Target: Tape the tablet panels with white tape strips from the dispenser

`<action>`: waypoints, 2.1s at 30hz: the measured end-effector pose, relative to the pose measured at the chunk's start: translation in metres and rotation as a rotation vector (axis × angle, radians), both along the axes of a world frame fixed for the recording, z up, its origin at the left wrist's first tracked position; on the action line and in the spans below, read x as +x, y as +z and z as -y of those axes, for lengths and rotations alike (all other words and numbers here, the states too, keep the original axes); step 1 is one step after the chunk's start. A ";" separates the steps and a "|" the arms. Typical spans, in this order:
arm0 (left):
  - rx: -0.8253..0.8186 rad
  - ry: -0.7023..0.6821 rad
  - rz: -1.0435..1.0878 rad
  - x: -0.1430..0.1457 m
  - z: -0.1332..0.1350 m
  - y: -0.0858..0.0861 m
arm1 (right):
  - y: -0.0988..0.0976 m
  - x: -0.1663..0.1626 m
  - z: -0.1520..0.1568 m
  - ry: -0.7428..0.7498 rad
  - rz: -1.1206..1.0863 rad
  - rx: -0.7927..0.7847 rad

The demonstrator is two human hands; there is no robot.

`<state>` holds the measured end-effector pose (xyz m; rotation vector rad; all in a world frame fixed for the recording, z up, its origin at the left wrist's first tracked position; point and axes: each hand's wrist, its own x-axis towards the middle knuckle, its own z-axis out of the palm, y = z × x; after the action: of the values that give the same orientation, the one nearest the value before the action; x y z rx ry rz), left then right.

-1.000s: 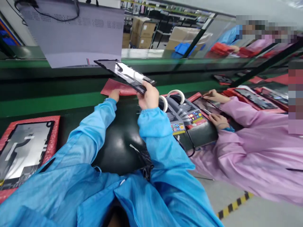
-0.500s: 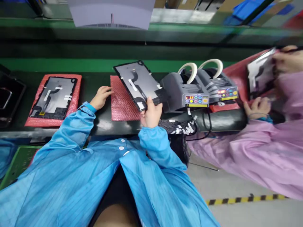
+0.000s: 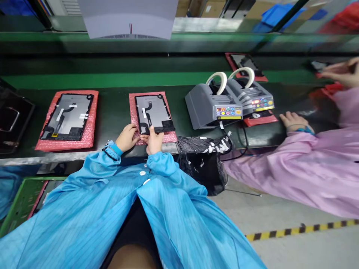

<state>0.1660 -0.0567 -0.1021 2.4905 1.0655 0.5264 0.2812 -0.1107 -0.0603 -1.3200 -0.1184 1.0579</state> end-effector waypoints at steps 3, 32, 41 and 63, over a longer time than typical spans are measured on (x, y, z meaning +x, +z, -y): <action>0.007 -0.006 0.012 -0.002 0.001 0.002 | 0.006 0.002 0.009 0.180 -0.098 -0.058; 0.056 -0.020 -0.380 0.019 -0.012 0.038 | 0.020 0.193 0.058 -0.422 1.078 -0.073; 0.084 -0.140 -0.321 0.007 -0.019 0.033 | -0.010 0.152 -0.060 0.371 0.980 0.108; 0.104 -0.196 -0.134 0.064 -0.120 0.013 | -0.021 0.130 -0.158 0.865 1.259 -0.192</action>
<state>0.2296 0.0629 -0.0893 2.7179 0.8461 0.3694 0.4109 0.0471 -0.0811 -2.0068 -1.6721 0.7412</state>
